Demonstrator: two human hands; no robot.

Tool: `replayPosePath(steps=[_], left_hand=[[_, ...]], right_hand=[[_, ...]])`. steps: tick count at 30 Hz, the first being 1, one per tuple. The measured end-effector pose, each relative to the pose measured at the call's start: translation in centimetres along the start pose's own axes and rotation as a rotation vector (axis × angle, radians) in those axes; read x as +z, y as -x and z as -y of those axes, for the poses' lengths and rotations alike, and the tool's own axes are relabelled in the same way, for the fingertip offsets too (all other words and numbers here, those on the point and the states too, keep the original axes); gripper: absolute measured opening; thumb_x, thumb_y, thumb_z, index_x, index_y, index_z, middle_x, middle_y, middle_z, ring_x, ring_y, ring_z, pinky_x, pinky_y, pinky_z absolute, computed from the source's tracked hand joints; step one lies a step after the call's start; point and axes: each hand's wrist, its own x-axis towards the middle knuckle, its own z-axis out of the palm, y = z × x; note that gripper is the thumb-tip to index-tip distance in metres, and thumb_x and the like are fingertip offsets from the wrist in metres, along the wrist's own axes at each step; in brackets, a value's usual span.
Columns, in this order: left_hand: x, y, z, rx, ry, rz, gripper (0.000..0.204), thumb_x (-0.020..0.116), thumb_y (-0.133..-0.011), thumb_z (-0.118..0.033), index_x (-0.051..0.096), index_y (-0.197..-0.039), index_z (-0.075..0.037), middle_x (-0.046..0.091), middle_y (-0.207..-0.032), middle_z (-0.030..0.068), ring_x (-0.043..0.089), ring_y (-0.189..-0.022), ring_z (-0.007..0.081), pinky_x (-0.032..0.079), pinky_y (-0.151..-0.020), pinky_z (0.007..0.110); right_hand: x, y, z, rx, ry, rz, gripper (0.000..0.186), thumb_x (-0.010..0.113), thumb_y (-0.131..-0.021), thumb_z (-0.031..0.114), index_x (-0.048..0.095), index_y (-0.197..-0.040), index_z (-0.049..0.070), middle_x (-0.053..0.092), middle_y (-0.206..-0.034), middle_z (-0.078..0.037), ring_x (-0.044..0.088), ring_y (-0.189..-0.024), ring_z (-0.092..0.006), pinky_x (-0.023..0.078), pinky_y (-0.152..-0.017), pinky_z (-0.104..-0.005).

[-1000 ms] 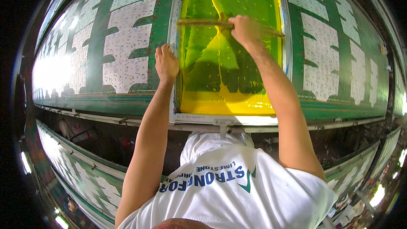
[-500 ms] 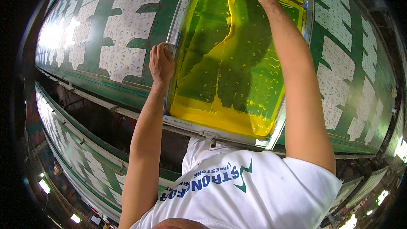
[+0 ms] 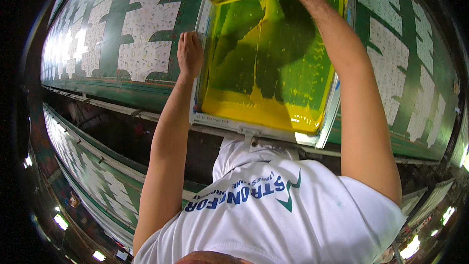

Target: The person repeatedly pulls a squeegee across a yellow screen-printing frame to spread green ink over a mesh surface. The person holds the frame steady with one hand while using the other to draw the squeegee from top to bottom in a consistent motion.

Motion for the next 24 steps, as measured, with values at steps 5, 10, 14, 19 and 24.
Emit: replayPosePath(steps=[5,10,14,19,24], left_hand=[[0.7,-0.5,1.6,0.002,0.092,0.002,0.019,0.054,-0.108,-0.022,0.063,-0.11,-0.006,0.063,-0.114,0.0163,0.062,-0.108,0.0407,0.053,-0.089,0.052],[0.9,-0.6,2.3,0.047,0.13,0.001,0.019,0.055,-0.106,-0.022,0.064,-0.11,-0.005,0.065,-0.115,0.0171,0.063,-0.11,0.0415,0.052,-0.091,0.053],[1.0,-0.5,2.2,0.032,0.124,0.015,0.02,0.056,-0.106,-0.021,0.064,-0.112,-0.004,0.065,-0.116,0.0176,0.063,-0.112,0.0416,0.052,-0.094,0.052],[1.5,-0.7,2.3,0.03,0.114,0.01,0.023,0.056,-0.105,-0.023,0.063,-0.113,-0.003,0.064,-0.119,0.0182,0.063,-0.112,0.0404,0.052,-0.095,0.052],[1.4,-0.9,2.1,0.02,0.106,0.044,0.027,0.056,-0.105,-0.026,0.062,-0.114,-0.001,0.064,-0.12,0.02,0.063,-0.112,0.0411,0.053,-0.095,0.053]], right_hand=[[1.8,6.9,7.5,-0.233,0.014,0.002,0.028,0.069,-0.079,0.004,0.081,-0.102,0.014,0.076,-0.099,-0.013,0.073,-0.1,-0.036,0.061,-0.084,-0.0508],[3.4,14.3,16.3,-0.301,0.131,0.06,0.019,0.07,-0.083,0.003,0.077,-0.099,0.012,0.074,-0.1,-0.006,0.071,-0.108,-0.0295,0.064,-0.085,-0.0455],[5.1,20.9,21.7,-0.171,0.103,0.083,0.025,0.072,-0.081,0.002,0.077,-0.103,0.012,0.072,-0.099,-0.004,0.069,-0.105,-0.0275,0.062,-0.086,-0.0436],[6.8,29.2,26.9,0.251,0.004,0.048,0.041,0.07,-0.077,-0.001,0.078,-0.115,0.011,0.073,-0.104,-0.004,0.068,-0.108,-0.0305,0.059,-0.087,-0.044],[8.2,33.2,30.2,0.357,-0.036,-0.133,0.025,0.071,-0.077,0.003,0.077,-0.1,0.01,0.072,-0.098,-0.008,0.069,-0.102,-0.0322,0.061,-0.08,-0.0478]])
